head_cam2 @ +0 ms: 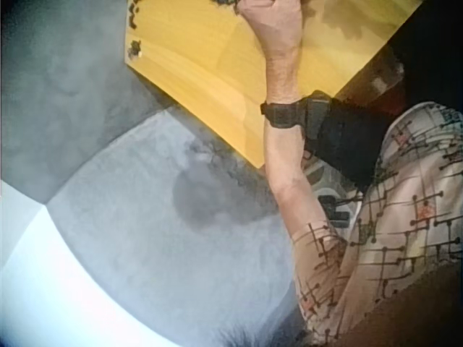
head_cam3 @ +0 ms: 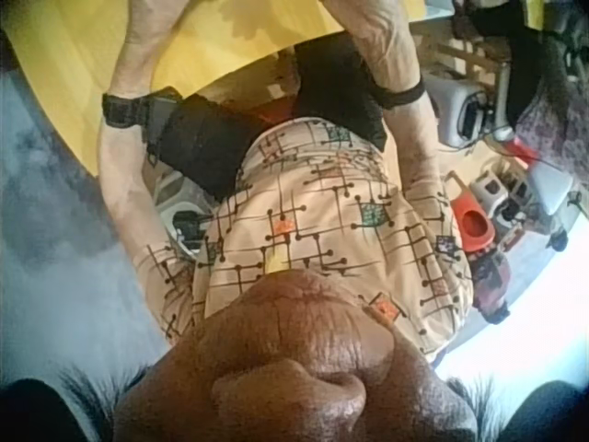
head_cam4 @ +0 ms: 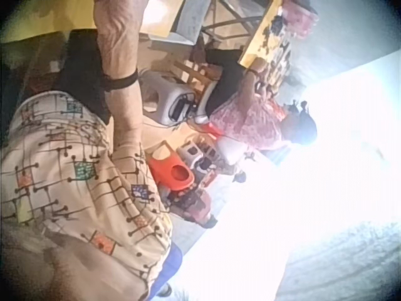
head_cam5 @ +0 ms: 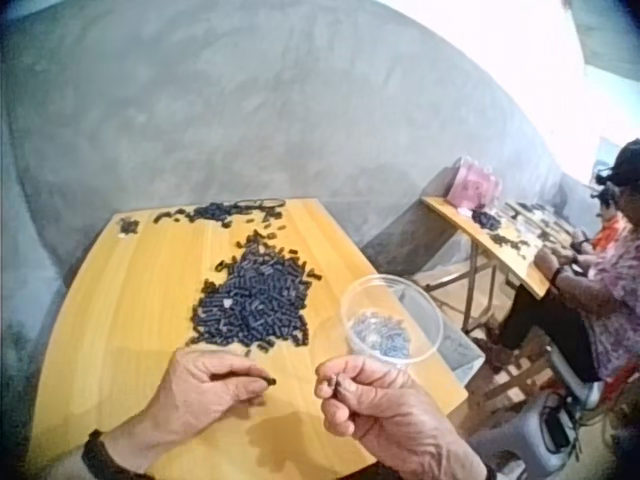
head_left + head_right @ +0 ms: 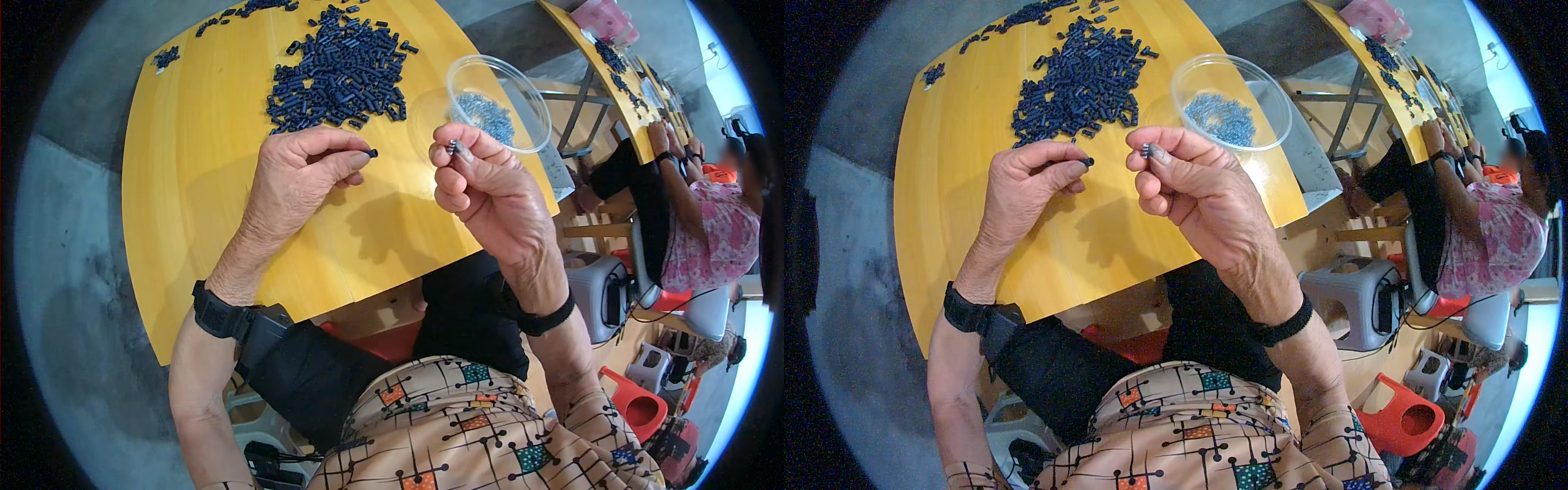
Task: Assembling small blue plastic components into black housings at a workshop table.
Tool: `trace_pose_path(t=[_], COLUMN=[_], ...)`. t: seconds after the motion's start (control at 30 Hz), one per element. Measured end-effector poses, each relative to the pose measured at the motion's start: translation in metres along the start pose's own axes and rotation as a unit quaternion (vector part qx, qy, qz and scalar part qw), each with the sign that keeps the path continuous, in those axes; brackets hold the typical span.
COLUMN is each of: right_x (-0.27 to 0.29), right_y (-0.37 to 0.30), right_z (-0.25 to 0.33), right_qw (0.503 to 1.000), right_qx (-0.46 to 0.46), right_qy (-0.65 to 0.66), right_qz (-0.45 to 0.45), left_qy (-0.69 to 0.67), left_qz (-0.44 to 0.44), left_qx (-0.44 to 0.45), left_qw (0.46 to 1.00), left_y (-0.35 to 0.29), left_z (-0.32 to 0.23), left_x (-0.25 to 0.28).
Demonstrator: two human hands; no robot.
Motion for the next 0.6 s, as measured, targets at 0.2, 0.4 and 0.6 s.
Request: trace_pose_path(t=[0.2,0.4,0.6], right_x=[-0.004,-0.004,-0.004], right_y=[-0.001,-0.001,0.0], right_z=[-0.008,-0.011,-0.011], right_qw=[0.999,0.996,0.988], right_qx=[-0.008,0.002,0.025], right_qy=[-0.029,-0.08,-0.144], right_qz=[-0.015,-0.03,-0.055], left_qy=[-0.108,-0.101,-0.114], left_qz=[0.027,0.056,0.066], left_qx=[0.026,-0.004,-0.017], left_qw=[0.993,0.993,0.991], left_y=[-0.004,-0.004,-0.004], left_z=[-0.003,-0.008,-0.011], left_x=[-0.01,-0.013,-0.014])
Point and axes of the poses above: each hand's wrist, its own y-axis towards the middle knuckle, its own x-axis out of the back of the hand, z = x × y, the point moved 8 cm from there along y, towards the middle knuckle, and after that the axes turned 7 degrees about -x, right-handed, at the moved point
